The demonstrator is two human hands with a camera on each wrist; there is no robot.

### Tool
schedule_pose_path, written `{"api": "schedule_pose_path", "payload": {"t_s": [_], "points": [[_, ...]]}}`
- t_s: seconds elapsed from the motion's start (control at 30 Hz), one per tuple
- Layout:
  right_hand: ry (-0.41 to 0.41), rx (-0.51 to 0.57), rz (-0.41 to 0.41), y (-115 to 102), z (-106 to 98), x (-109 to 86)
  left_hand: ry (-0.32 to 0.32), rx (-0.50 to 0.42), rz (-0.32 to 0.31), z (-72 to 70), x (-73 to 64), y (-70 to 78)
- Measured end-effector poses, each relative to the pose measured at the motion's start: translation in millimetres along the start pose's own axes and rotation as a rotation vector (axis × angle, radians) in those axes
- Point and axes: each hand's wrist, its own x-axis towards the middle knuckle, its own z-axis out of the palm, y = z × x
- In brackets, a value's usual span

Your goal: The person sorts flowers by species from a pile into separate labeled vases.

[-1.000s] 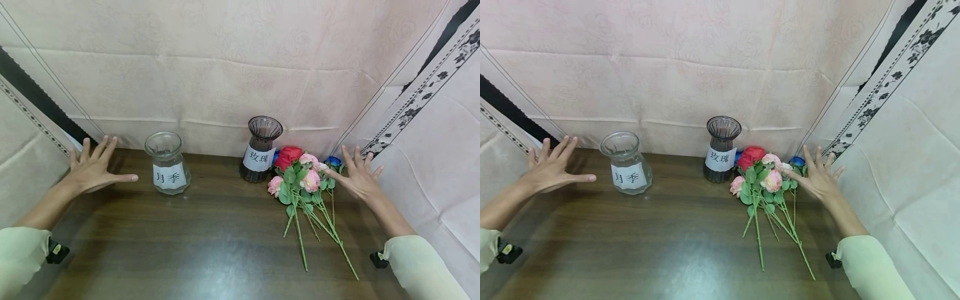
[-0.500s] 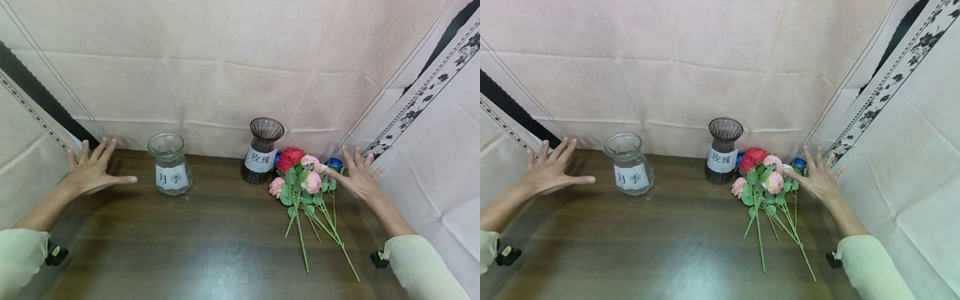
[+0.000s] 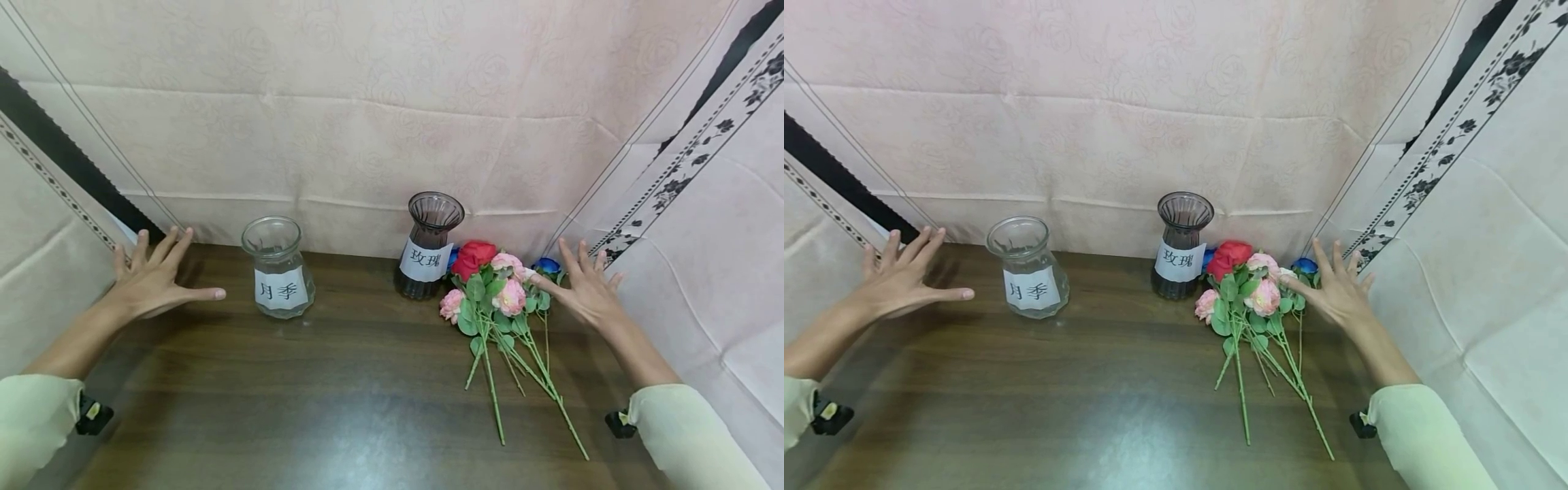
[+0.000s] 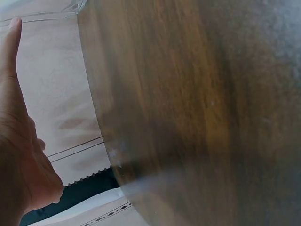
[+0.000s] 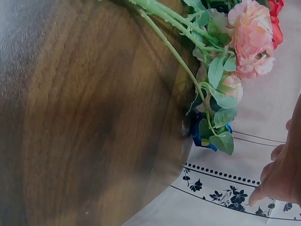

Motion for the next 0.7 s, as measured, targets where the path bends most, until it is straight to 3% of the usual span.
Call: {"api": "schedule_pose_path", "payload": {"t_s": [0.33, 0.7], "points": [[-0.033, 0.030, -0.002, -2, 2, -1.4, 0.031, -0.026, 0.005, 0.2, -2.2, 2.9], [-0.057, 0.071, -0.006, -3, 0, -4.2, 0.035, -0.113, 0.028, 5.7, -4.8, 15.7]]}}
